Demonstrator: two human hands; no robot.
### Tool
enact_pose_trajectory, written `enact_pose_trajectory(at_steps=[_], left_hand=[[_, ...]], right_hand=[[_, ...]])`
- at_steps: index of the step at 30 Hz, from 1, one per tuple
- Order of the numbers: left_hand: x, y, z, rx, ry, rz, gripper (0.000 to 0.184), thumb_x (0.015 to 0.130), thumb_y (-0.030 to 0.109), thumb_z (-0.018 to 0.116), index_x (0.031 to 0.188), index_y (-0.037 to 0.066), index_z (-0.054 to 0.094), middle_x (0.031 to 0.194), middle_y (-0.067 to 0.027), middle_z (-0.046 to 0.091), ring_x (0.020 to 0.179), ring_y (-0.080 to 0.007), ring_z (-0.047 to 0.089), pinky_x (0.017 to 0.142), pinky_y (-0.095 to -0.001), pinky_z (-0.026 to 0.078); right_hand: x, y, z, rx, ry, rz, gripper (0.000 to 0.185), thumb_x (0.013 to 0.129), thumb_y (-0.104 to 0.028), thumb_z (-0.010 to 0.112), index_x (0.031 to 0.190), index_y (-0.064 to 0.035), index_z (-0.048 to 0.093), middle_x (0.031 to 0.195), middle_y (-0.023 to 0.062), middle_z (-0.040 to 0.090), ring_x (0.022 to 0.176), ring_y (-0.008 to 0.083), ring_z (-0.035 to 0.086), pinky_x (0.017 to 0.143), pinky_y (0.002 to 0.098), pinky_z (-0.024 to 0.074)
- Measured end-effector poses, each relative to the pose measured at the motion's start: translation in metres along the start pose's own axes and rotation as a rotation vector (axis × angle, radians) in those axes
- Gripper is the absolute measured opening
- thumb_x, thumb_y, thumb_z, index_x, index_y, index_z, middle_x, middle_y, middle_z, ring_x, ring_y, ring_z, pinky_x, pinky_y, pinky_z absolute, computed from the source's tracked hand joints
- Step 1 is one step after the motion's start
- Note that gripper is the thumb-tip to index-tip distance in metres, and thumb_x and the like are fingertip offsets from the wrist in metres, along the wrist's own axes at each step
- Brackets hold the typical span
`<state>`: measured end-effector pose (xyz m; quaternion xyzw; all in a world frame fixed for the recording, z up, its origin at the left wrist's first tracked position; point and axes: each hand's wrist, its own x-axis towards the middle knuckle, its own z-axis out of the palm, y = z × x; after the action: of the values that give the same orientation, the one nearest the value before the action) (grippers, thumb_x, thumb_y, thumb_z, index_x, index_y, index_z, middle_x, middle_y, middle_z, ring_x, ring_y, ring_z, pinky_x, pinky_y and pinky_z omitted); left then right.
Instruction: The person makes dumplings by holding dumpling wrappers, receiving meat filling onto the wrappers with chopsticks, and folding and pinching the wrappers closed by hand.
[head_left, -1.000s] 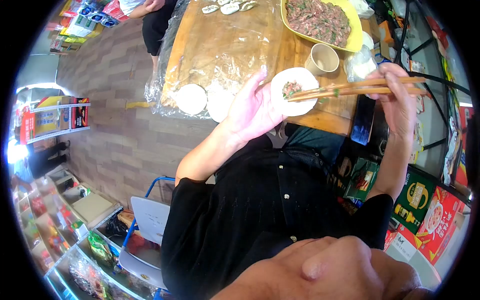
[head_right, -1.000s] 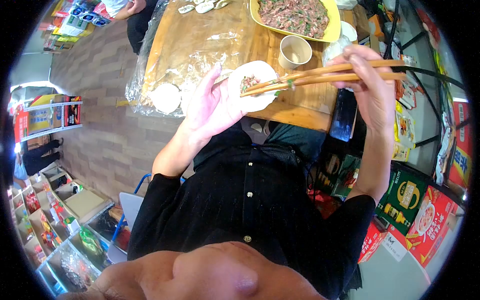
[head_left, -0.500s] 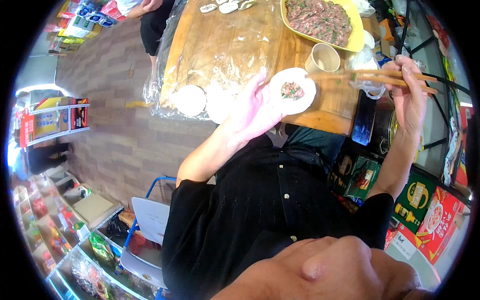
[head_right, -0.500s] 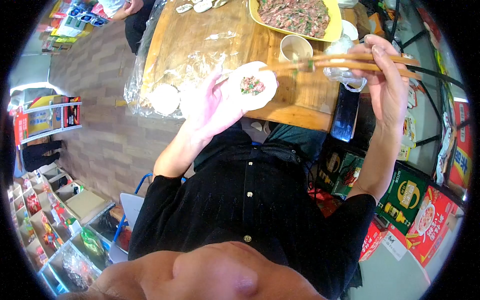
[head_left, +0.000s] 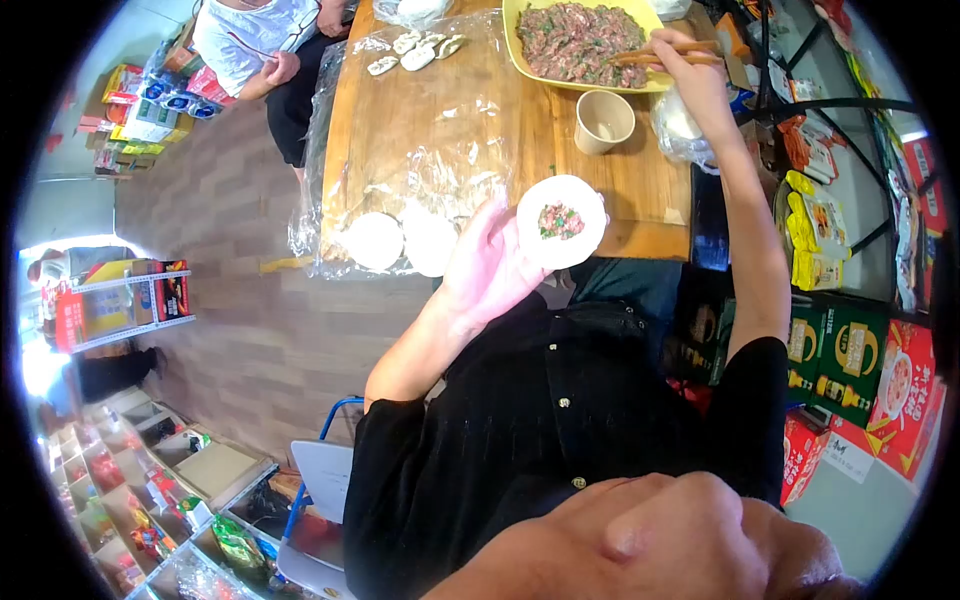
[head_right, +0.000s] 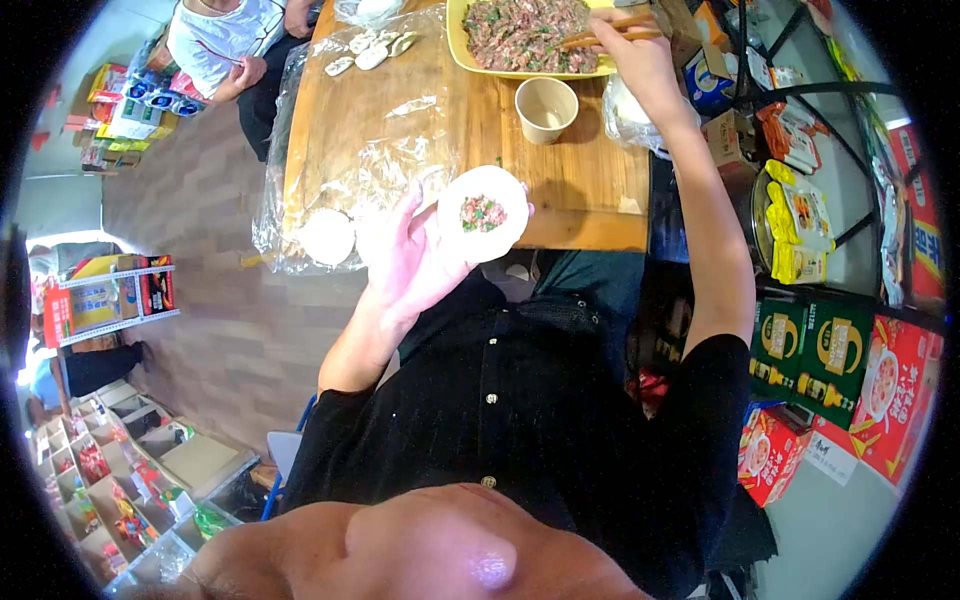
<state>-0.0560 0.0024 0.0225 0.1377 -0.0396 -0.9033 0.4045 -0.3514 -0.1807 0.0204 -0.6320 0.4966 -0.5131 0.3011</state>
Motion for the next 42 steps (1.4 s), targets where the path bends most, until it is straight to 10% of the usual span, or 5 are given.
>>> enact_pose_trajectory(at_steps=[5, 13, 25, 32, 42], left_hand=[[-0.005, -0.012, 0.009, 0.226, -0.034, 0.025, 0.075, 0.096, 0.049, 0.036, 0.142, -0.010, 0.023, 0.144, -0.0289, 0.033, 0.134, -0.0440, 0.034, 0.115, -0.0466, 0.024], [0.020, -0.068, -0.012, 0.360, -0.094, -0.202, 0.066, 0.099, 0.047, 0.035, 0.142, -0.003, 0.029, 0.140, -0.0218, 0.042, 0.128, -0.0351, 0.045, 0.107, -0.0461, 0.038], [0.037, -0.052, 0.031, 2.131, -0.067, 0.267, 0.048, 0.092, 0.029, 0.058, 0.130, 0.000, 0.050, 0.116, -0.0192, 0.058, 0.090, -0.0277, 0.062, 0.078, -0.0365, 0.051], [0.122, -0.006, 0.024, 2.738, -0.136, 0.908, 0.035, 0.087, 0.035, 0.063, 0.103, 0.004, 0.068, 0.106, -0.0105, 0.061, 0.108, -0.0280, 0.051, 0.099, -0.0453, 0.034], [0.168, 0.002, 0.012, 3.027, -0.054, 0.546, 0.045, 0.088, 0.051, 0.055, 0.084, 0.010, 0.074, 0.106, -0.0040, 0.063, 0.114, -0.0225, 0.049, 0.108, -0.0631, 0.016]], right_hand=[[-0.087, -0.063, -0.012, -0.341, 0.045, 0.080, 0.037, 0.092, -0.026, 0.061, 0.117, 0.0011, 0.058, 0.103, 0.0089, 0.066, 0.091, 0.0153, 0.061, 0.084, 0.0290, 0.0474], [-0.252, -0.066, 0.043, 1.411, 0.141, 0.970, 0.075, 0.095, -0.063, 0.030, 0.129, 0.0019, 0.047, 0.125, 0.0154, 0.056, 0.115, 0.0251, 0.055, 0.101, 0.0424, 0.0425], [-0.287, -0.044, 0.022, 1.702, 0.012, 0.884, 0.055, 0.101, -0.042, 0.032, 0.132, 0.0022, 0.043, 0.135, 0.0231, 0.047, 0.127, 0.0352, 0.044, 0.109, 0.0466, 0.0332], [-0.286, -0.046, 0.003, 1.706, -0.103, 0.736, 0.056, 0.100, -0.034, 0.034, 0.136, 0.0079, 0.037, 0.140, 0.0308, 0.038, 0.132, 0.0423, 0.038, 0.111, 0.0494, 0.0303], [-0.288, -0.046, -0.007, 1.682, -0.057, 0.689, 0.053, 0.095, -0.029, 0.040, 0.135, 0.0067, 0.038, 0.138, 0.0311, 0.040, 0.130, 0.0422, 0.040, 0.109, 0.0491, 0.0326]])
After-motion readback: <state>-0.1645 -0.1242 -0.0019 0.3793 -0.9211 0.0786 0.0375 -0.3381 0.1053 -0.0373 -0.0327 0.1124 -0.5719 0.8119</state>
